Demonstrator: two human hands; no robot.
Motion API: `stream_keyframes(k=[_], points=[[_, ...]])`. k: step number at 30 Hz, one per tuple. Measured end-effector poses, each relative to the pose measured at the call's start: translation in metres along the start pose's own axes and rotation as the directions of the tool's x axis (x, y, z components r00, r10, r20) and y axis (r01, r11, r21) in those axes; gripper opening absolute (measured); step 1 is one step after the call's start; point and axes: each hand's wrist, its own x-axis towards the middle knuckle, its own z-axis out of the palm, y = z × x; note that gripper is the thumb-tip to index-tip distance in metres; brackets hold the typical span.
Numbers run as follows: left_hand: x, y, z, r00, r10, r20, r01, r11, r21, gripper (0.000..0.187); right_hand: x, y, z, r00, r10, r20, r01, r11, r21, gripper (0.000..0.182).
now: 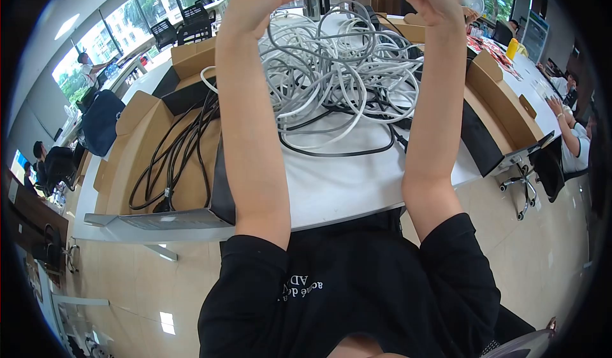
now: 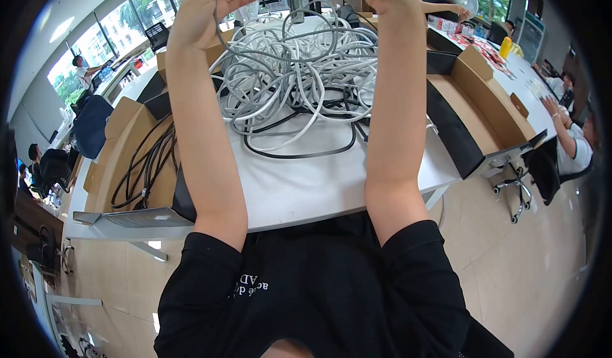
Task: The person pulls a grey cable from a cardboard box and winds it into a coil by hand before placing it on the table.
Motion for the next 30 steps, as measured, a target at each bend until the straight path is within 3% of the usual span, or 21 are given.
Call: stream_keyframes(k=[1, 5, 6, 9, 10, 14, 17, 20, 23, 24, 27, 30], points=[[0.002, 0.0, 0.007, 0.998, 0.025, -0.049, -0.025, 1.0, -0.002, 0.032, 0.002, 0.003, 0.011, 1.0, -0.011, -0.015, 0.011, 0.999, 0.033, 0.017], [0.003, 0.003, 0.007, 0.991, 0.133, 0.007, -0.129, 0.975, -0.183, 0.039, 0.009, 0.022, 0.031, 0.993, -0.023, 0.117, 0.001, 0.983, 0.184, 0.019], [0.004, 0.006, 0.007, 0.989, 0.146, 0.011, -0.141, 0.969, -0.203, 0.05, 0.011, 0.026, 0.035, 0.993, -0.011, 0.118, -0.013, 0.98, 0.197, 0.02], [-0.009, 0.017, 0.012, 0.985, 0.103, 0.141, -0.093, 0.993, -0.075, 0.068, 0.014, 0.039, 0.053, 0.993, -0.048, 0.105, 0.016, 0.956, 0.292, 0.02], [-0.016, 0.022, 0.013, 0.971, 0.079, 0.225, -0.086, 0.996, 0.021, 0.083, 0.016, 0.043, 0.057, 0.992, -0.032, 0.125, -0.013, 0.939, 0.342, 0.017], [-0.007, -0.002, -0.014, 0.903, 0.135, 0.407, -0.097, 0.989, -0.114, 0.091, 0.034, 0.058, 0.047, 0.97, -0.138, 0.199, -0.011, 0.796, 0.605, 0.01], [-0.007, -0.004, -0.025, 0.904, -0.057, 0.423, 0.035, 0.998, 0.061, 0.087, 0.037, 0.062, 0.043, 0.995, -0.102, -0.001, 0.071, 0.688, 0.722, 0.01], [-0.008, -0.002, -0.02, 0.909, -0.119, 0.399, 0.062, 0.986, 0.154, 0.067, 0.042, 0.071, 0.041, 0.984, -0.18, -0.006, 0.137, 0.724, 0.676, 0.011], [-0.005, 0.003, -0.003, 0.986, -0.002, 0.164, -0.042, 0.963, 0.265, 0.05, 0.042, 0.091, 0.05, 0.971, -0.227, -0.078, 0.238, 0.86, 0.452, 0.011], [0.006, -0.008, -0.013, 0.987, 0.106, 0.122, -0.136, 0.954, 0.267, 0.042, 0.031, 0.081, 0.071, 0.975, -0.169, -0.145, 0.214, 0.89, 0.403, 0.014], [0.011, -0.001, -0.023, 0.993, 0.122, 0.009, -0.118, 0.934, 0.336, 0.041, 0.016, 0.077, 0.096, 0.967, -0.197, -0.16, 0.216, 0.97, 0.112, 0.015], [0.0, 0.006, -0.017, 0.987, 0.16, 0.008, -0.158, 0.962, 0.222, 0.042, 0.018, 0.078, 0.103, 0.964, -0.223, -0.143, 0.198, 0.965, -0.172, 0.019]])
